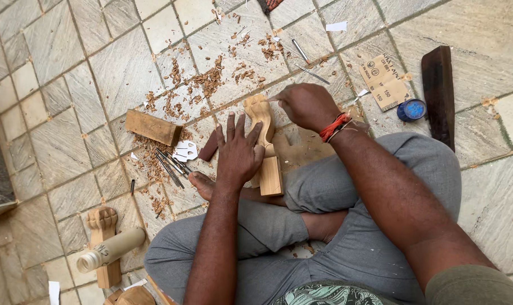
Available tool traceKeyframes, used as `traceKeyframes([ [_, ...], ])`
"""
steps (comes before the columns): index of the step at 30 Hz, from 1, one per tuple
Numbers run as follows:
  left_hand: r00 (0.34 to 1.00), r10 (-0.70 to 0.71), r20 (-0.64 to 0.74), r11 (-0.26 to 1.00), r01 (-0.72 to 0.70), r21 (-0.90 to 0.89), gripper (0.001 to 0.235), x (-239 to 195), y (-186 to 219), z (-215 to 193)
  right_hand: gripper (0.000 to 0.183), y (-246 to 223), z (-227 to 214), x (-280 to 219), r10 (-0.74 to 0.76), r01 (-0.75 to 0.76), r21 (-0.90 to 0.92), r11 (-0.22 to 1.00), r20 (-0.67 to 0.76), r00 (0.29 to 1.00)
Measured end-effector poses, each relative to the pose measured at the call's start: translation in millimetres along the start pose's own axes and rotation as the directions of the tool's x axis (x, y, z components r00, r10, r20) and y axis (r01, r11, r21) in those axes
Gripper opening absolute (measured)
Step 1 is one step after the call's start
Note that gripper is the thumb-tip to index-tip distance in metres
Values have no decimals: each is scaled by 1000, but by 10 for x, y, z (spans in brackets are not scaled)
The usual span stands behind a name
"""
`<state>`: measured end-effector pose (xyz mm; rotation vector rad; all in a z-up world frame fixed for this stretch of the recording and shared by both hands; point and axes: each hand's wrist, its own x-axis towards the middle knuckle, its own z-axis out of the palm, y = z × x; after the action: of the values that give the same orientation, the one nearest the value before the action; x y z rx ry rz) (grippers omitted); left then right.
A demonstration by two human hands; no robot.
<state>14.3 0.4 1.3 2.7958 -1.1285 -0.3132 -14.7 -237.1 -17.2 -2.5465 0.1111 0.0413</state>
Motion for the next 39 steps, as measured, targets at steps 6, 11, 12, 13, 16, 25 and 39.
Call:
traceKeyframes([
  [6, 999, 42, 15, 996, -43, 74, 57, -59, 38, -74, 24, 191, -238, 10, 2, 5, 47, 999, -147, 989],
  [11, 999, 34, 32, 991, -38, 128, 60, -242, 88, -114, 25, 186, -215, 19, 2, 9, 80, 997, -139, 990],
  [12, 999, 40, 25, 989, -43, 138, 60, -258, 94, -127, 26, 176, -222, 28, 31, -25, 56, 998, -101, 994],
  [13, 999, 43, 23, 986, -46, 158, 59, -266, 98, -142, 27, 162, -228, 33, 60, -58, 30, 998, -64, 996],
  [16, 999, 45, 31, 982, -50, 183, 58, -201, 113, -143, 28, 163, -249, 15, 21, -16, 51, 999, -108, 994],
  [25, 992, 25, 121, 978, -49, 204, 55, 240, 26, 21, 27, 136, -258, 14, 43, -40, 59, 997, -57, 997],
  [39, 993, -19, 113, 997, 10, 82, 55, -318, 184, -129, 22, 71, -78, 6, -132, 135, 49, 990, -57, 990],
])
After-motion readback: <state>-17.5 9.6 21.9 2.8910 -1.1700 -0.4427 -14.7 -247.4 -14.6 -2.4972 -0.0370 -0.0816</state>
